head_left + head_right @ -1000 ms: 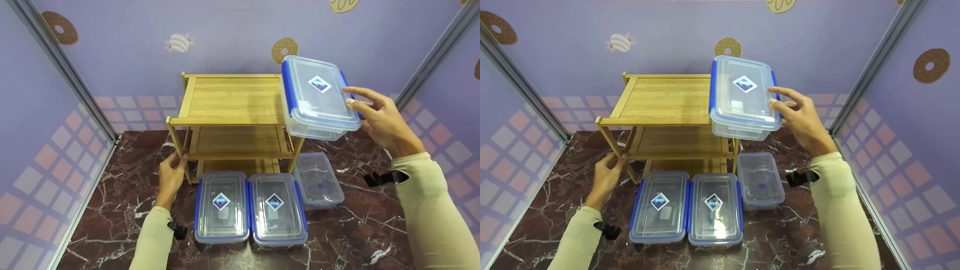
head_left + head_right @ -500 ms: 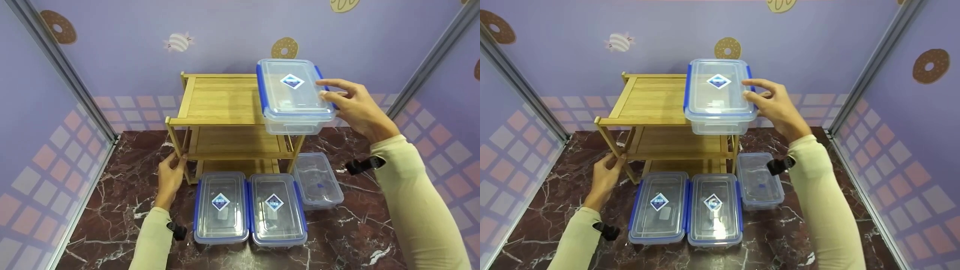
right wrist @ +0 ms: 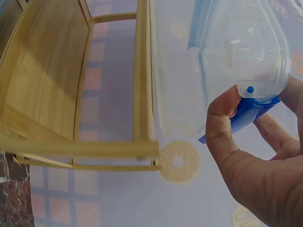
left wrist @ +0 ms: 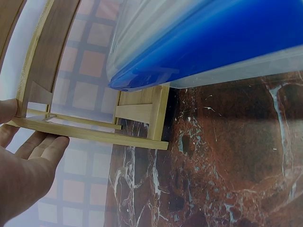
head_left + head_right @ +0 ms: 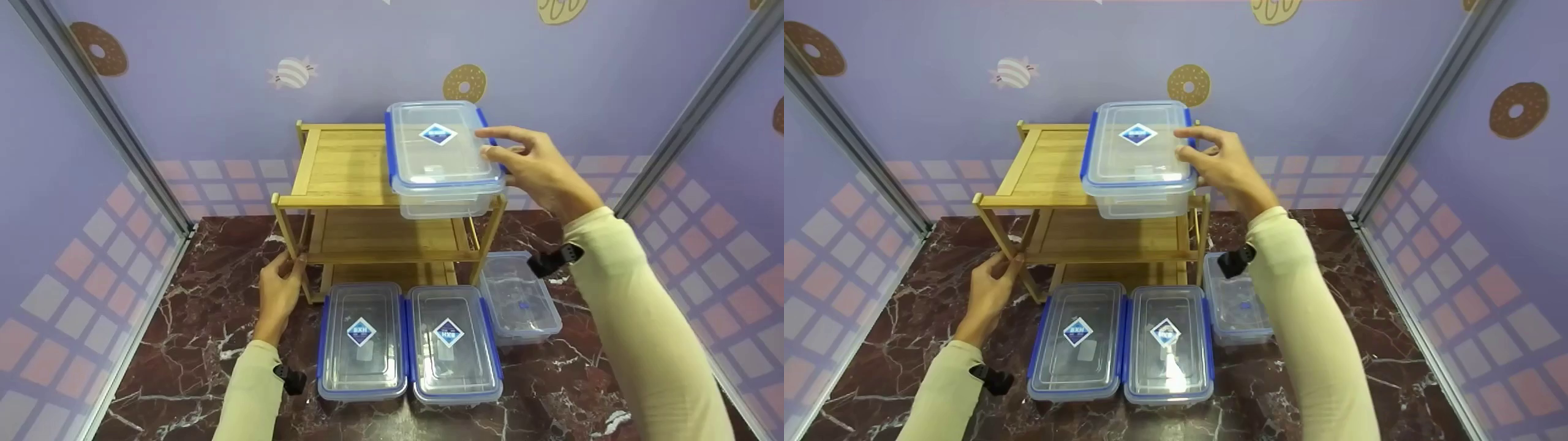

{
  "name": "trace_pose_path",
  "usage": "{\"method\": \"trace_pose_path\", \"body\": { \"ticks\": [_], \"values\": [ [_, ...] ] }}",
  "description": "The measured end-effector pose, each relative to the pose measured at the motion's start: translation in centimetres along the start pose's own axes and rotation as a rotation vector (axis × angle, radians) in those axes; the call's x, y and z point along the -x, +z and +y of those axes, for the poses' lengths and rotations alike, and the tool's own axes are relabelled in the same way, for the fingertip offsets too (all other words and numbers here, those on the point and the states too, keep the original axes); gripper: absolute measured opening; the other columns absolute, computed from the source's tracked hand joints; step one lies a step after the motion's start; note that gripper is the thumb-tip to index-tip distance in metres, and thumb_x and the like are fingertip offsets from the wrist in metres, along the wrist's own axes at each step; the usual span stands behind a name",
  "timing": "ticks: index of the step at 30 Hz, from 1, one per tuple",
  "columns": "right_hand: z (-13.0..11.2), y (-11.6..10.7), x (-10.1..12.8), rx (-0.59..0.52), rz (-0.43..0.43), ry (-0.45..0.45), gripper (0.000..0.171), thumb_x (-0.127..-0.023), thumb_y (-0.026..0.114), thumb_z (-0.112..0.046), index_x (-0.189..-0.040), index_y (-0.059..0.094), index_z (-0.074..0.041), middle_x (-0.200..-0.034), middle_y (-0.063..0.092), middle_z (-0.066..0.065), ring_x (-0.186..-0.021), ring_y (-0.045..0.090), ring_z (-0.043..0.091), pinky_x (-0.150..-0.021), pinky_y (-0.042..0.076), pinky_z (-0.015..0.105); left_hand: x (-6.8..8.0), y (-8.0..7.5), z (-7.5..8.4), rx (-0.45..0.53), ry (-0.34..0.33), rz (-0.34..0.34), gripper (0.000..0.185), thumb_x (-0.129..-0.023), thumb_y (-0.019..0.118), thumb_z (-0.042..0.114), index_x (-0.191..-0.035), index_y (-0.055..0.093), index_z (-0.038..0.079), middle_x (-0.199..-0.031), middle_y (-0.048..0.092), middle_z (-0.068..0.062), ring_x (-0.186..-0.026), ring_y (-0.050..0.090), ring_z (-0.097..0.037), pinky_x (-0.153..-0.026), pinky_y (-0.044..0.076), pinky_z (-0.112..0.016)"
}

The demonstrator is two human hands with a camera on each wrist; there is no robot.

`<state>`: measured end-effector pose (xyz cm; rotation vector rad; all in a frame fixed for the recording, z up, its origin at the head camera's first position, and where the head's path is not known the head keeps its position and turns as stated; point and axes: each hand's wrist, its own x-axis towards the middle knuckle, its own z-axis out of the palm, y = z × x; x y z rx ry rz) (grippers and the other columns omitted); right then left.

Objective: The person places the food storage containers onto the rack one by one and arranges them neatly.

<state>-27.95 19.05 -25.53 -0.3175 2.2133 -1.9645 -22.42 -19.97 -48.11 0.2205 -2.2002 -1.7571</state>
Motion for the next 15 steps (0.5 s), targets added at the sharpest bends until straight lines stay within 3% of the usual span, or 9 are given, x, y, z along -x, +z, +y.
{"method": "trace_pose_path", "body": {
  "ticks": [8,15],
  "values": [
    [0.4,1.7,-1.0,-0.015,-0.025,-0.013,0.046,-0.09,0.066,-0.019,-0.134,0.053,-0.014,-0.119,0.056,0.021,-0.098,0.064,0.029,-0.082,0.054,0.037,0.3,-0.1,1.3,0.003,-0.033,-0.006,0.036,-0.095,0.059,0.019,-0.127,0.058,0.002,-0.11,0.064,-0.023,-0.104,0.062,-0.031,-0.091,0.049,-0.04],
    [0.4,3.1,-1.7,-0.043,-0.044,-0.047,0.044,-0.092,0.063,-0.016,-0.134,0.053,-0.012,-0.142,0.037,0.014,-0.104,0.06,0.029,-0.086,0.052,0.035,1.4,-0.4,3.5,0.012,-0.032,-0.02,0.037,-0.095,0.057,0.012,-0.128,0.055,-0.004,-0.111,0.062,-0.027,-0.106,0.06,-0.036,-0.093,0.047,-0.042]
  ]
}}
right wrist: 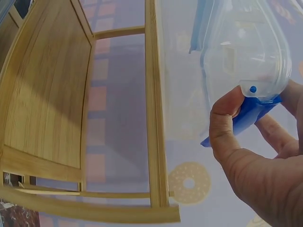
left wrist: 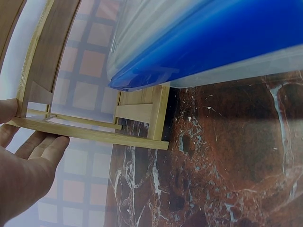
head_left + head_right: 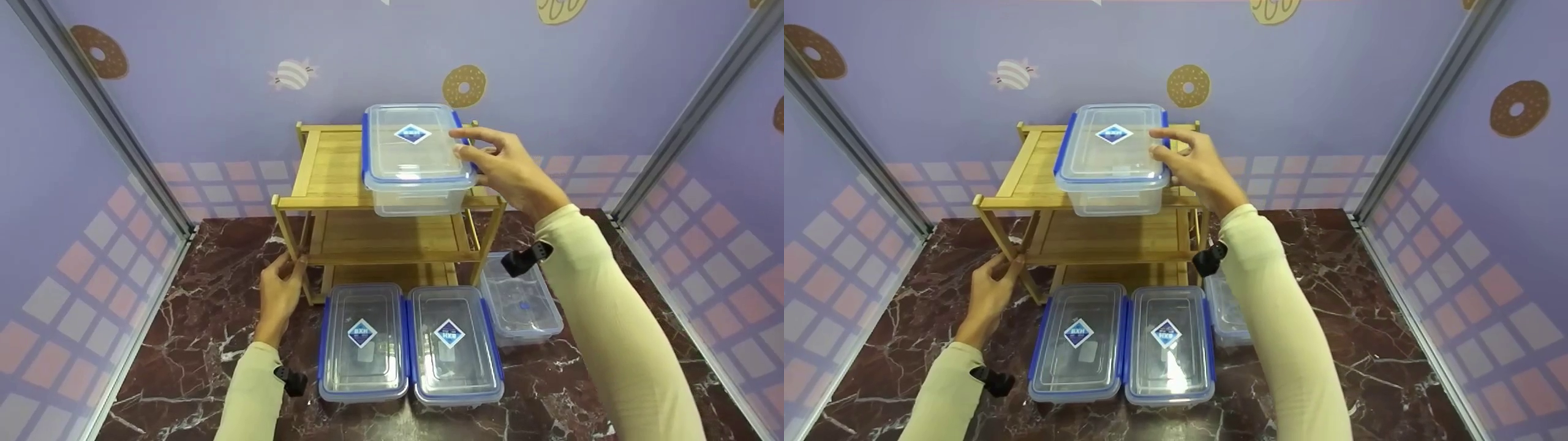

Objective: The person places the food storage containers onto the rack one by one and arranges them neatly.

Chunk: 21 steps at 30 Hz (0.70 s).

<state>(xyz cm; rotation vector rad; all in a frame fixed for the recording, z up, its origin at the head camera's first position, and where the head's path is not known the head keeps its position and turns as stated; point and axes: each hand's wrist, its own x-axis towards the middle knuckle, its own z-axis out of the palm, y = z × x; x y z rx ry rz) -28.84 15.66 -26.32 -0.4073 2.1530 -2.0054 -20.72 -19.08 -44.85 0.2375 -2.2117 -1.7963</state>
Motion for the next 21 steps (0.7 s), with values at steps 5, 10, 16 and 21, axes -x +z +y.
{"method": "trace_pose_path", "body": {
  "ticks": [5,10,16,21],
  "values": [
    [0.2,0.8,-0.3,-0.029,0.013,-0.007,0.047,-0.09,0.066,-0.021,-0.135,0.051,-0.013,-0.128,0.047,0.021,-0.101,0.061,0.028,-0.087,0.052,0.036,-0.7,0.0,-1.6,0.003,0.0,-0.006,0.04,-0.095,0.058,0.018,-0.13,0.054,-0.001,-0.114,0.062,-0.025,-0.109,0.059,-0.034,-0.095,0.047,-0.041],
    [0.3,1.6,-0.5,-0.086,0.029,-0.01,0.053,-0.088,0.069,-0.022,-0.135,0.047,-0.011,-0.115,0.053,0.022,-0.096,0.062,0.028,-0.087,0.052,0.038,-1.4,-0.1,-3.1,-0.028,-0.005,-0.023,0.042,-0.096,0.057,0.027,-0.132,0.054,0.006,-0.118,0.062,-0.02,-0.112,0.058,-0.031,-0.096,0.046,-0.041],
    [0.3,3.0,-0.9,-0.11,0.046,-0.035,0.047,-0.089,0.067,-0.018,-0.132,0.05,-0.008,-0.112,0.056,0.024,-0.091,0.063,0.027,-0.083,0.054,0.038,-1.5,-0.1,-3.2,-0.033,0.006,0.006,0.038,-0.095,0.059,0.027,-0.128,0.058,0.008,-0.114,0.064,-0.017,-0.107,0.06,-0.028,-0.091,0.049,-0.041],
    [0.3,3.9,-1.0,-0.133,0.046,-0.037,0.048,-0.088,0.068,-0.018,-0.132,0.052,-0.006,-0.112,0.055,0.022,-0.094,0.061,0.027,-0.084,0.053,0.037,-1.5,0.0,-3.2,-0.018,0.012,0.015,0.036,-0.095,0.059,0.024,-0.126,0.059,0.007,-0.112,0.065,-0.018,-0.105,0.062,-0.028,-0.091,0.049,-0.038]
  ]
}}
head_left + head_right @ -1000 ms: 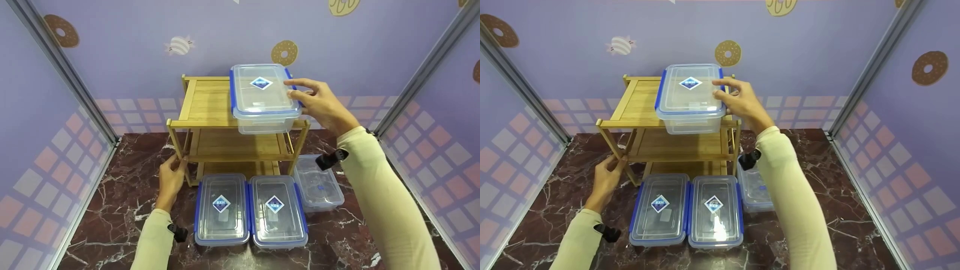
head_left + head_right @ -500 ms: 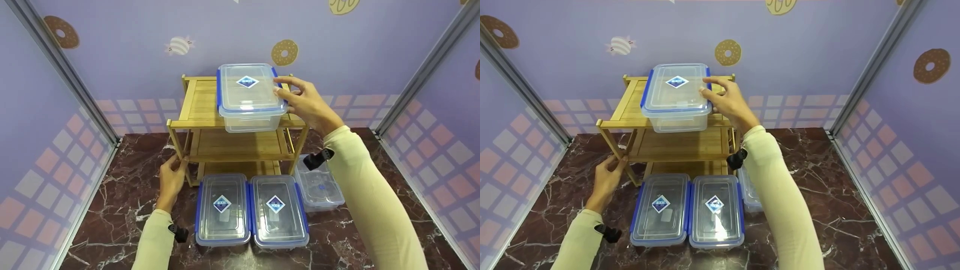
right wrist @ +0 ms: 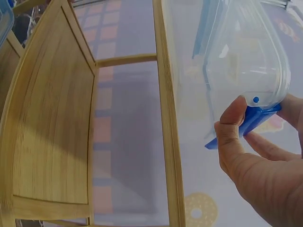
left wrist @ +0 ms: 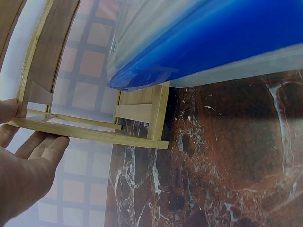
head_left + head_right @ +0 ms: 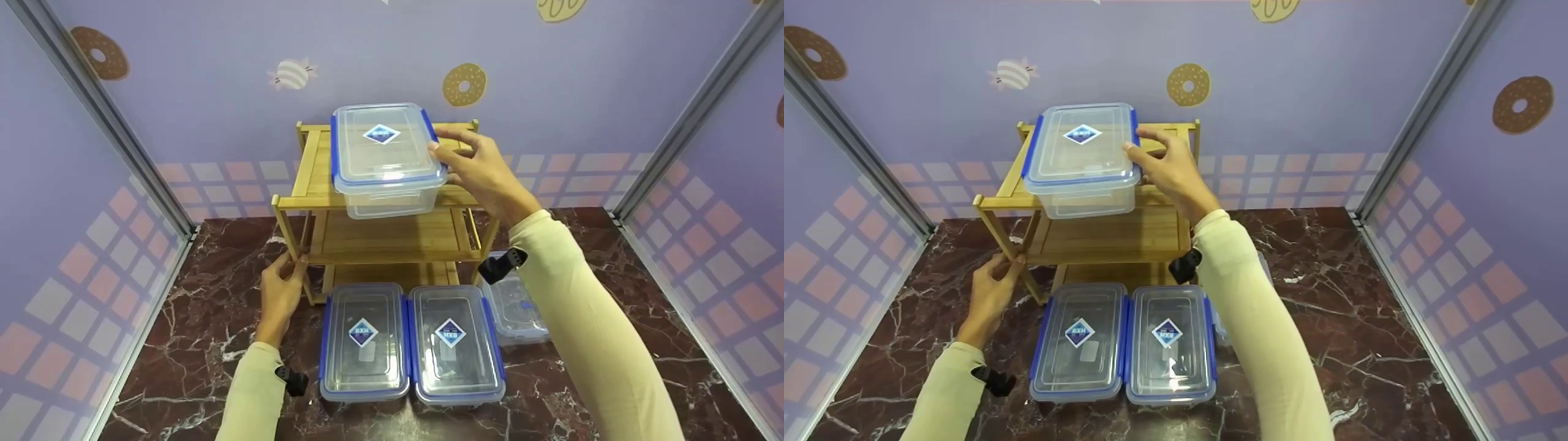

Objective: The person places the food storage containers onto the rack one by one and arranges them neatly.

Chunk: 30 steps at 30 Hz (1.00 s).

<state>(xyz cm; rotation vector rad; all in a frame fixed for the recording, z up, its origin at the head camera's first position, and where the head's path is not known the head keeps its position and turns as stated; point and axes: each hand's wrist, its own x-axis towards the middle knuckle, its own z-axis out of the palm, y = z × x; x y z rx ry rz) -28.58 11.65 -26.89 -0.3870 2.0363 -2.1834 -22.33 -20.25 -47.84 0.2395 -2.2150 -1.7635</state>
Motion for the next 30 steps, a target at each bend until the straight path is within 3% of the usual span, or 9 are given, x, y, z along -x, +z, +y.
{"method": "trace_pose_path", "body": {
  "ticks": [4,9,15,20,30],
  "values": [
    [0.1,0.6,0.1,0.011,-0.043,-0.012,0.058,-0.085,0.072,-0.023,-0.136,0.048,-0.008,-0.117,0.056,0.022,-0.101,0.061,0.031,-0.087,0.052,0.04,-0.1,0.0,0.0,-0.005,-0.003,-0.001,0.036,-0.095,0.059,0.024,-0.126,0.059,0.007,-0.11,0.066,-0.016,-0.101,0.062,-0.025,-0.09,0.05,-0.037],
    [0.3,1.3,0.3,0.103,-0.1,-0.023,0.081,-0.075,0.081,-0.031,-0.143,0.041,-0.015,-0.119,0.059,0.015,-0.106,0.059,0.028,-0.089,0.05,0.041,-0.2,-0.1,0.0,0.002,-0.003,0.001,0.036,-0.095,0.059,0.024,-0.127,0.059,0.007,-0.109,0.066,-0.016,-0.101,0.063,-0.025,-0.089,0.05,-0.038],
    [0.2,2.2,0.6,0.135,-0.127,-0.018,0.099,-0.065,0.088,-0.018,-0.147,0.032,-0.015,-0.124,0.054,0.014,-0.11,0.057,0.027,-0.09,0.05,0.04,-0.2,-0.1,-0.1,0.001,-0.005,-0.004,0.037,-0.095,0.058,0.023,-0.128,0.058,0.007,-0.111,0.065,-0.017,-0.104,0.062,-0.026,-0.09,0.05,-0.039],
    [0.1,3.1,1.0,0.091,-0.111,-0.039,0.096,-0.067,0.086,-0.012,-0.146,0.033,-0.009,-0.13,0.052,0.015,-0.111,0.057,0.029,-0.088,0.051,0.045,0.0,0.0,0.0,0.003,-0.003,-0.012,0.035,-0.096,0.057,0.022,-0.128,0.058,0.007,-0.11,0.065,-0.016,-0.103,0.062,-0.028,-0.091,0.049,-0.041],
    [1.7,3.6,0.3,0.12,-0.058,-0.101,0.09,-0.066,0.088,-0.031,-0.142,0.042,-0.015,-0.126,0.057,0.01,-0.105,0.061,0.024,-0.089,0.05,0.044,0.0,0.0,0.1,-0.014,0.022,-0.009,0.036,-0.095,0.058,0.024,-0.128,0.058,0.007,-0.108,0.066,-0.017,-0.102,0.062,-0.025,-0.094,0.048,-0.039]
  ]
}}
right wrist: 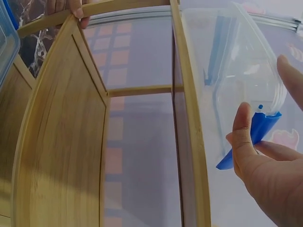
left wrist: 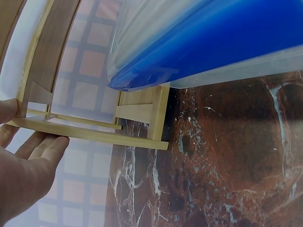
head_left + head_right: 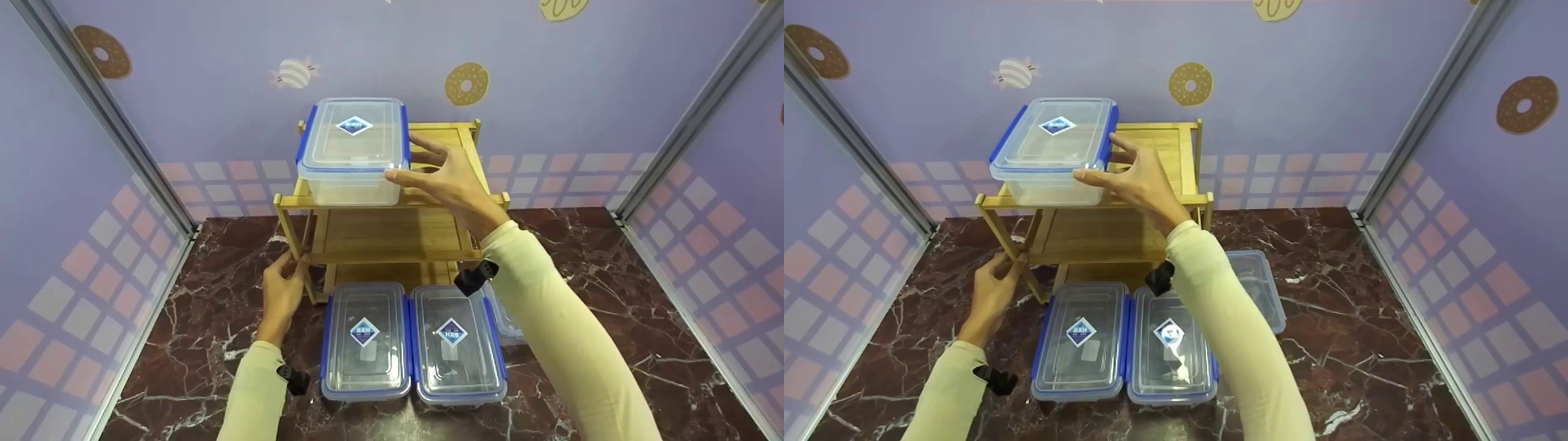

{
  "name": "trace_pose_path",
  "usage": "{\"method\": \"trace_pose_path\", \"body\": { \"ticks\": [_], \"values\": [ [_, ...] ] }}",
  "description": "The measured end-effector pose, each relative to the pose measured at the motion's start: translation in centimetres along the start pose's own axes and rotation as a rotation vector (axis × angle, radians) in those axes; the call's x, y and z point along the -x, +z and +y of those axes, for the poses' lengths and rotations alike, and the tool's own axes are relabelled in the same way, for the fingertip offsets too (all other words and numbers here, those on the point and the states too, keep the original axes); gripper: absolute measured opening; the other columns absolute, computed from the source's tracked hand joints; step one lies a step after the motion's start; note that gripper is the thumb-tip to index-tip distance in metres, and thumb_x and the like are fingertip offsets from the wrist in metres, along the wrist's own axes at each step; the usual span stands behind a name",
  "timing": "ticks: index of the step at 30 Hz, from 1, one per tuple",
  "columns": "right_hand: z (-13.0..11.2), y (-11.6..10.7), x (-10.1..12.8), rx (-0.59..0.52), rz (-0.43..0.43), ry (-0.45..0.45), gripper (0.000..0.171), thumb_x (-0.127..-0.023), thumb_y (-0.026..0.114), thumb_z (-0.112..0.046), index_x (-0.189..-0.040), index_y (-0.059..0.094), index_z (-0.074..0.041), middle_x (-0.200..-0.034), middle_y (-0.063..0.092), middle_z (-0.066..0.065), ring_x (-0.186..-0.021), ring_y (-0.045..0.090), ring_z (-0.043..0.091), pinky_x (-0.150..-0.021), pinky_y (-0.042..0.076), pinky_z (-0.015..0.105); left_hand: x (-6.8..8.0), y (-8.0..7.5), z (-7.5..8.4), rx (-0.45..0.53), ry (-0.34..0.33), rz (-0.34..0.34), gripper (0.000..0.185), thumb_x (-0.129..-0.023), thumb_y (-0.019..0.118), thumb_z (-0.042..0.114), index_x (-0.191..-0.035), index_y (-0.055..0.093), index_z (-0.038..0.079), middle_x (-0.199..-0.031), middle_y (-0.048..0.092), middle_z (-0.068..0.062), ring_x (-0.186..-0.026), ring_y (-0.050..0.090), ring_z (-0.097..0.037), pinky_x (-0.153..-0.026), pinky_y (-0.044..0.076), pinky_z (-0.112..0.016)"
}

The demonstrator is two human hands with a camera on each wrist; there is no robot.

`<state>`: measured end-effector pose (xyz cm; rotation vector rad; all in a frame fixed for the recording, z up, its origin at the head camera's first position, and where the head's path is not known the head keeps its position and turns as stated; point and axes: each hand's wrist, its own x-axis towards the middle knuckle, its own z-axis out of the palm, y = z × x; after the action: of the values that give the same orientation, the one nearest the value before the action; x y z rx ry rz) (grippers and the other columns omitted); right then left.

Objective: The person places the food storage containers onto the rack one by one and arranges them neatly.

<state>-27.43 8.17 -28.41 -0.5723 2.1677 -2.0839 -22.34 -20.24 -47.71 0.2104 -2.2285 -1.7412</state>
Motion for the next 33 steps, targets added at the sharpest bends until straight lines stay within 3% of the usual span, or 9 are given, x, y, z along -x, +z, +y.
{"method": "trace_pose_path", "body": {
  "ticks": [8,15,25,33],
  "values": [
    [0.5,0.6,-0.1,-0.085,-0.001,-0.005,0.085,-0.072,0.084,-0.026,-0.144,0.039,-0.012,-0.121,0.06,0.012,-0.1,0.064,0.028,-0.087,0.051,0.045,-0.1,0.0,0.1,0.004,-0.009,-0.009,0.038,-0.095,0.058,0.026,-0.129,0.058,0.009,-0.11,0.065,-0.017,-0.106,0.061,-0.027,-0.095,0.046,-0.039],
    [0.7,0.8,-0.1,-0.072,0.002,-0.035,0.079,-0.079,0.078,-0.018,-0.145,0.036,-0.007,-0.123,0.06,0.016,-0.101,0.063,0.034,-0.088,0.05,0.046,-0.1,0.0,0.0,0.026,-0.006,-0.018,0.038,-0.096,0.057,0.022,-0.13,0.056,0.006,-0.112,0.064,-0.019,-0.108,0.06,-0.03,-0.095,0.047,-0.039],
    [0.7,0.8,0.6,-0.105,0.012,-0.049,0.075,-0.076,0.081,-0.019,-0.14,0.044,-0.008,-0.121,0.061,0.015,-0.098,0.064,0.033,-0.082,0.053,0.047,-0.1,0.2,-0.2,0.025,-0.005,0.012,0.035,-0.095,0.059,0.021,-0.126,0.059,0.007,-0.107,0.066,-0.018,-0.099,0.063,-0.026,-0.088,0.05,-0.04],
    [0.6,0.4,2.4,-0.011,0.034,-0.044,0.077,-0.073,0.083,-0.025,-0.14,0.045,-0.012,-0.126,0.058,0.012,-0.1,0.064,0.026,-0.085,0.053,0.037,-0.2,0.2,-0.1,0.028,-0.015,0.014,0.036,-0.095,0.059,0.022,-0.128,0.058,0.007,-0.109,0.065,-0.019,-0.104,0.062,-0.029,-0.091,0.049,-0.038]
  ]
}}
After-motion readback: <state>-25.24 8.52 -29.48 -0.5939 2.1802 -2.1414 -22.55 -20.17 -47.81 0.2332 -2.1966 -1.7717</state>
